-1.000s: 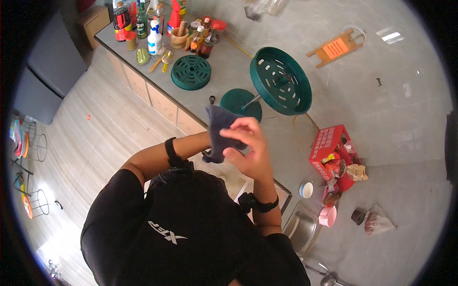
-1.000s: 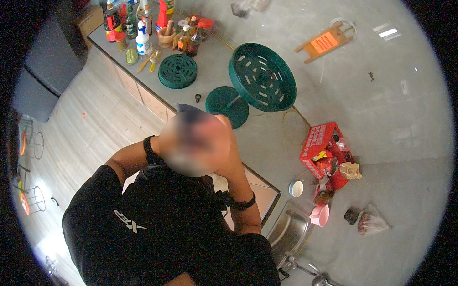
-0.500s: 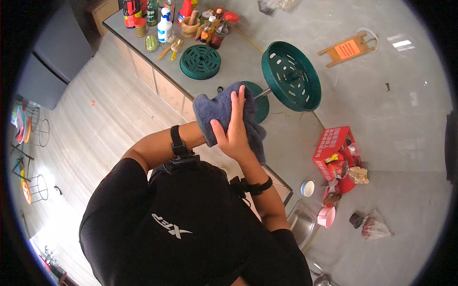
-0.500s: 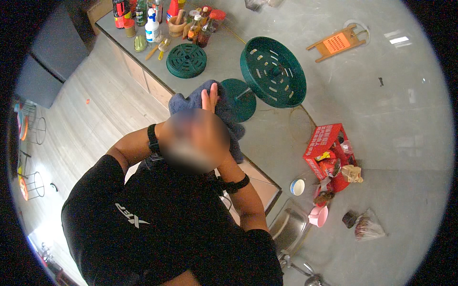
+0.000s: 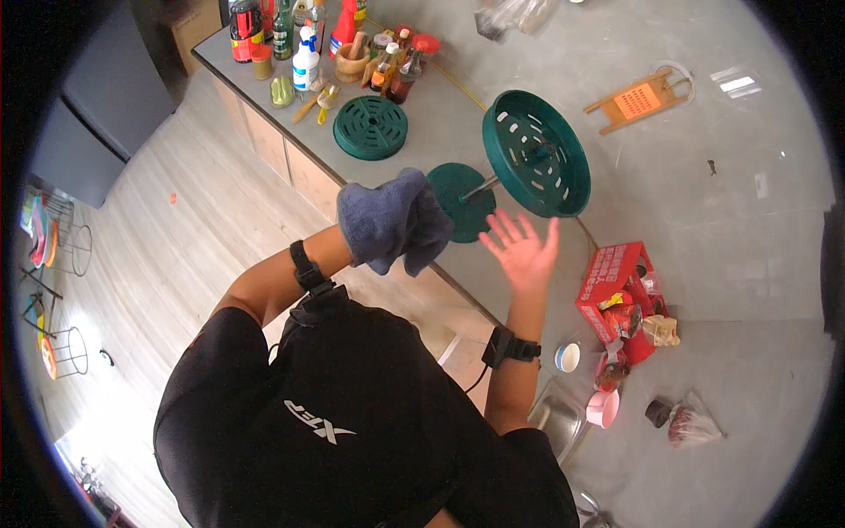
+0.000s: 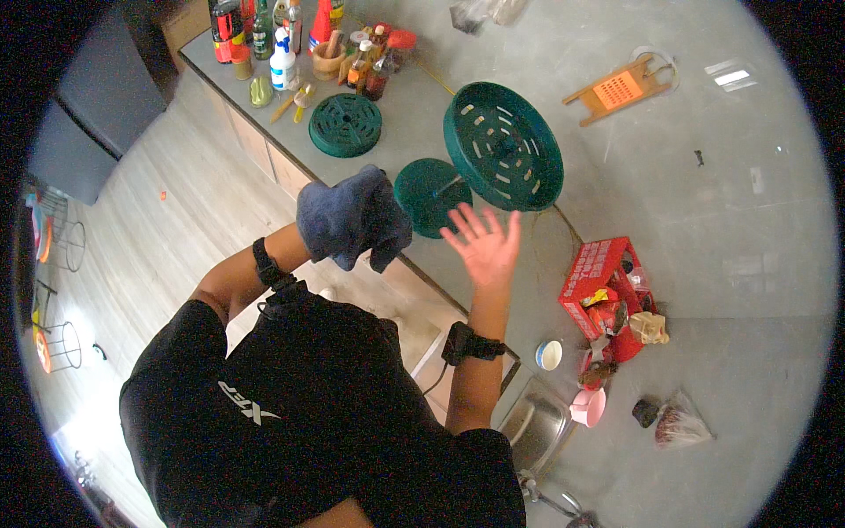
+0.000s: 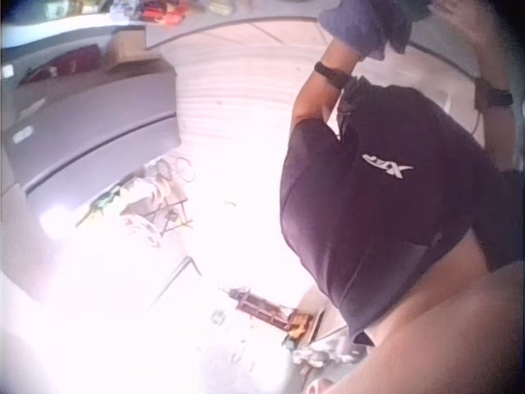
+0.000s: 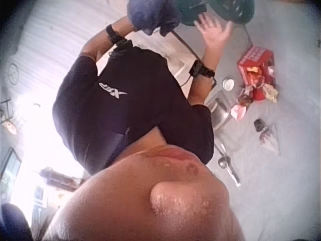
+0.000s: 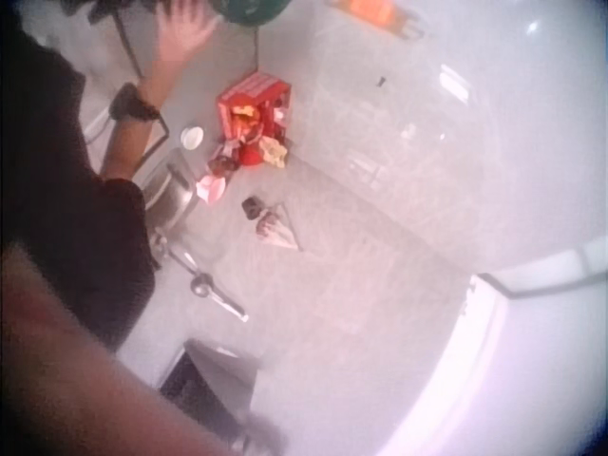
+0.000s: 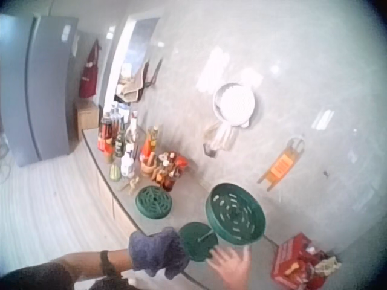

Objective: The person washes green steamer racks and a cloth in a sink, wipes the racks and a metal stand with the cloth, and then wipes the counter surface.

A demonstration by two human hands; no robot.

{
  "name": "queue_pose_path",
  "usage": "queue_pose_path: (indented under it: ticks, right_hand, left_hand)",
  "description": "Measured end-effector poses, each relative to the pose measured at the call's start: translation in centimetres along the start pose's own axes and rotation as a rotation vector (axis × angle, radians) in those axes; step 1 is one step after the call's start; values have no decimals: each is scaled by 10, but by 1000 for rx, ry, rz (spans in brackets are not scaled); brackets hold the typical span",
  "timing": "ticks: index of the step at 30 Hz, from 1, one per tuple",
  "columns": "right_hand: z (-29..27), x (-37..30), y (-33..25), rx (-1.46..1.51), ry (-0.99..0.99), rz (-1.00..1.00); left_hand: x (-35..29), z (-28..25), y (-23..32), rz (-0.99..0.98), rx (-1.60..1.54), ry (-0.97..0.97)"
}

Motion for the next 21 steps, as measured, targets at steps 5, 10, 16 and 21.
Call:
queue_pose_path:
  ticks: [5,10,16,21]
  right_hand:
    - [-9,26,-34,43,119,-210]
    - [-8,58,-47,81,-16,-368]
    - [-14,64,-58,114,9,-405]
    - [0,52,-64,131,-71,-421]
  left_hand:
    - [8,9,16,373,867,-7]
    - [-14,-8,44,599,548,151]
    - [-15,-13,34,582,885,237]
    - [-38,-14,46,830,1182,595]
Point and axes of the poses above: each hand's wrist, its own x-axis towards the middle knuckle, its own z-axis out of the palm, y = z × x, the point moved 9 cm from there along x, towards the middle knuckle, and after that the axes turned 8 degrees about -z, right-handed, at the moved point
